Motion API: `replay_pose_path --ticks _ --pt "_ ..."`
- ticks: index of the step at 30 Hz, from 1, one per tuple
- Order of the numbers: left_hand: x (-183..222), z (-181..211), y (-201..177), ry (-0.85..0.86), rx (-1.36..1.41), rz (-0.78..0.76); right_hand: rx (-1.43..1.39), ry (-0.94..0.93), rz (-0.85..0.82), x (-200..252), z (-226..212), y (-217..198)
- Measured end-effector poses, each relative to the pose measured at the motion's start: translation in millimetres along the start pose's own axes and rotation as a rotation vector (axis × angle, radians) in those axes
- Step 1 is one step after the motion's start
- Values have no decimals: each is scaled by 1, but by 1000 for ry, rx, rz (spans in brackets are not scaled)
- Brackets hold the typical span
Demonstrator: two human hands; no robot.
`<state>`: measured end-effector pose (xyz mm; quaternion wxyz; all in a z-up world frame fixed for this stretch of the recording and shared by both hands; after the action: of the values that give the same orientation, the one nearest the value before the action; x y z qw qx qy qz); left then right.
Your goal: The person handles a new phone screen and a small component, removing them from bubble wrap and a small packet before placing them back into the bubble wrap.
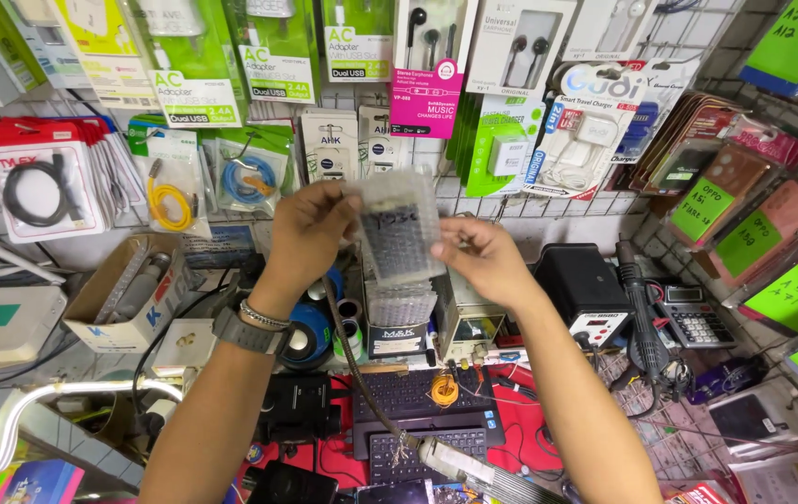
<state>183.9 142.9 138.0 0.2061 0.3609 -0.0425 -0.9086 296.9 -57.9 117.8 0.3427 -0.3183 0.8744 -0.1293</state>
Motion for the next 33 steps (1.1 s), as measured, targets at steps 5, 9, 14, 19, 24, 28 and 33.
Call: replay_pose_path --ticks 5,9,14,19,24,28,33 --pt "10 35 16 37 83 -69 -40 37 -5 56 15 9" --pt "47 43 20 -60 42 -111 -102 135 -23 122 27 22" --pt "98 41 33 -371 -133 -370 -246 304 -30 206 24 42" --pt "145 24 32 -470 -19 -405 -416 283 -24 263 34 57" --pt "170 18 38 -683 28 -365 -1090 343 -47 307 61 89" --pt "174 20 43 -664 68 -417 -1492 330 -461 287 2 104" --pt "173 26 38 -609 170 -417 -1303 9 -380 267 -21 86"
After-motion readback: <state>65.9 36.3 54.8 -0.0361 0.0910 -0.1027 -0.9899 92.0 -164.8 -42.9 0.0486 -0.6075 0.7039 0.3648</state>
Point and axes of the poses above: each hand's wrist, its own x-axis away from the middle knuckle, its own y-axis out of the palm, z = x × y, the point moved 5 cm from there along -x, towards the middle knuckle, and after that the axes turned 15 degrees about x, right-handed, at the moved point
